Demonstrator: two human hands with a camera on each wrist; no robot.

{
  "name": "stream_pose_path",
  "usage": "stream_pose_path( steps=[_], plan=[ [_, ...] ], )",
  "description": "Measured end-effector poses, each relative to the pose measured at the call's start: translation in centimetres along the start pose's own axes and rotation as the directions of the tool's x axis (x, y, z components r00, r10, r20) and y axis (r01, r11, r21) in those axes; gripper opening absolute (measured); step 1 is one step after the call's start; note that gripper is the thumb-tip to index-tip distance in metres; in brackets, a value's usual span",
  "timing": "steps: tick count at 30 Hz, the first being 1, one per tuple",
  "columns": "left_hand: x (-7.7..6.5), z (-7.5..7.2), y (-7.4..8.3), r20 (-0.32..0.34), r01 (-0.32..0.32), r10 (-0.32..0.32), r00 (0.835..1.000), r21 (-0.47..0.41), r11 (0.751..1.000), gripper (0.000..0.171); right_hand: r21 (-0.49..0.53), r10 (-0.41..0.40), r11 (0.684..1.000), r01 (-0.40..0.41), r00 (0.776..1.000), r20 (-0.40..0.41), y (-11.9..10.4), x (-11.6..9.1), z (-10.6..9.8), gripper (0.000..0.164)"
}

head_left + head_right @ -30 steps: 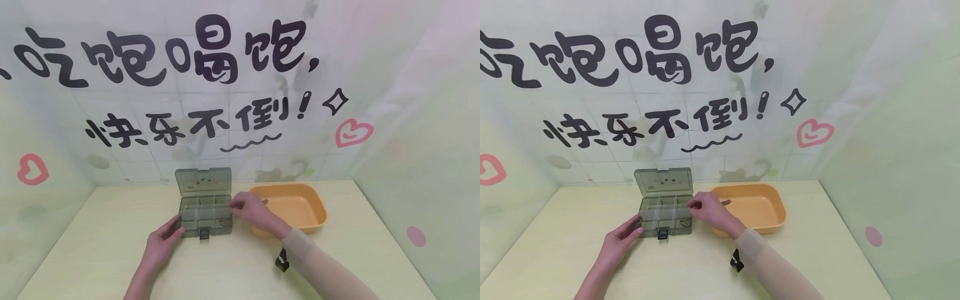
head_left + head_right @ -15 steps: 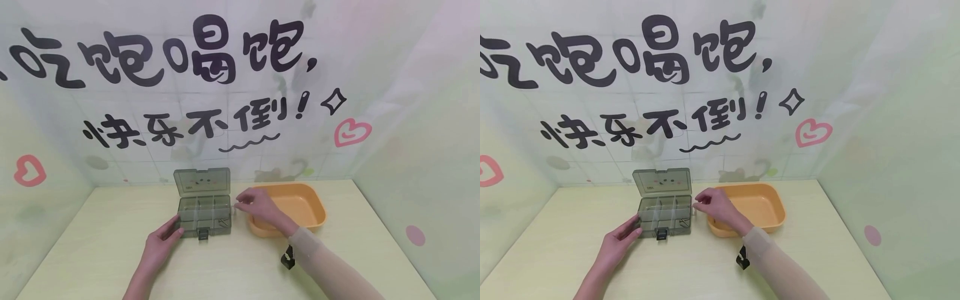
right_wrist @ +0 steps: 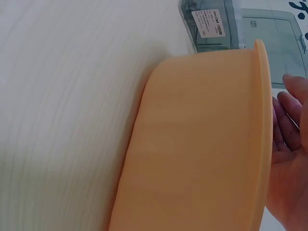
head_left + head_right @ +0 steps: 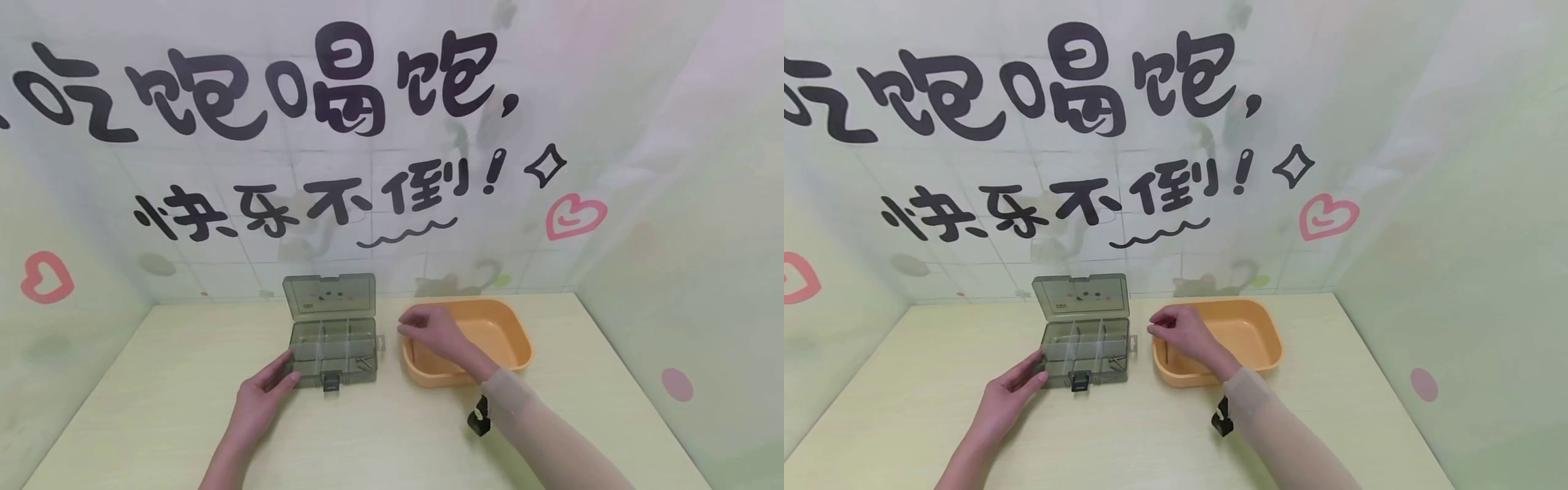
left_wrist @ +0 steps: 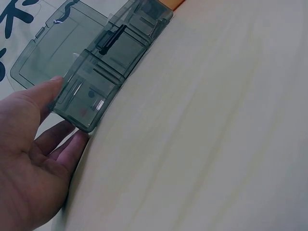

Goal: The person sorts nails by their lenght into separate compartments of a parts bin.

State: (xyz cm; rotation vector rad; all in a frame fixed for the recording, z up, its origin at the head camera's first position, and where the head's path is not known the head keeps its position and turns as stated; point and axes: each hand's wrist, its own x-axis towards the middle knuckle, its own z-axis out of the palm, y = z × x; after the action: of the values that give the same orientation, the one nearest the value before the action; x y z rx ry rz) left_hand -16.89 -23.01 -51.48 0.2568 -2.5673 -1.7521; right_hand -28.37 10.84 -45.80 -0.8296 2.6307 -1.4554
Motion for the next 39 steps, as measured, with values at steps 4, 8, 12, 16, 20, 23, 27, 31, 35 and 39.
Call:
stream_pose_path(
  steps=[4, 8, 12, 16, 20, 23, 27, 31, 35, 39],
  plan=[
    [0.0, 0.0, 0.1, 0.001, 0.002, -0.002, 1.0, 0.007, 1.0, 0.062, 0.014, 0.004, 1.0, -0.004, 1.0, -0.005, 0.6, -0.1, -0.4, 0.014],
    [0.0, 0.0, 0.1, -0.002, 0.003, -0.003, 1.0, 0.013, 1.0, 0.06, 0.025, 0.03, 0.999, -0.03, 1.0, -0.003, 1.0, -0.3, -0.8, 0.019],
    [0.0, 0.0, 0.0, -0.007, -0.002, 0.003, 1.0, 0.016, 1.0, 0.06, 0.029, 0.057, 0.998, -0.057, 0.998, 0.002, 1.4, -0.5, -1.2, 0.022],
    [0.0, 0.0, -0.1, -0.006, -0.01, 0.01, 1.0, 0.016, 1.0, 0.06, 0.004, 0.063, 0.998, -0.063, 0.998, 0.002, 2.0, -0.6, -1.5, 0.023],
    [0.0, 0.0, -0.1, -0.003, -0.012, 0.012, 1.0, 0.015, 1.0, 0.06, -0.052, 0.069, 0.996, -0.068, 0.998, 0.006, 2.7, -0.7, -1.7, 0.021],
    [0.0, 0.0, -0.1, -0.001, -0.01, 0.01, 1.0, 0.012, 1.0, 0.061, -0.084, 0.099, 0.992, -0.097, 0.995, 0.017, 3.2, -0.7, -1.7, 0.023],
    [0.1, -0.1, -0.1, -0.001, -0.006, 0.006, 1.0, 0.007, 1.0, 0.061, -0.118, 0.122, 0.986, -0.116, 0.992, 0.039, 3.8, -0.6, -1.7, 0.026],
    [0.1, 0.0, -0.1, -0.001, -0.006, 0.006, 1.0, 0.003, 1.0, 0.061, -0.177, 0.092, 0.981, -0.082, 0.994, 0.051, 4.3, -0.6, -1.7, 0.025],
    [0.1, 0.0, -0.2, -0.001, -0.005, 0.005, 1.0, 0.011, 1.0, 0.062, -0.226, 0.087, 0.971, -0.074, 0.995, 0.05, 4.6, -0.5, -1.6, 0.023],
    [0.1, 0.0, -0.2, -0.001, -0.004, 0.004, 1.0, 0.013, 1.0, 0.062, -0.245, 0.102, 0.966, -0.086, 0.993, 0.054, 4.7, -0.5, -1.5, 0.022]
  ],
)
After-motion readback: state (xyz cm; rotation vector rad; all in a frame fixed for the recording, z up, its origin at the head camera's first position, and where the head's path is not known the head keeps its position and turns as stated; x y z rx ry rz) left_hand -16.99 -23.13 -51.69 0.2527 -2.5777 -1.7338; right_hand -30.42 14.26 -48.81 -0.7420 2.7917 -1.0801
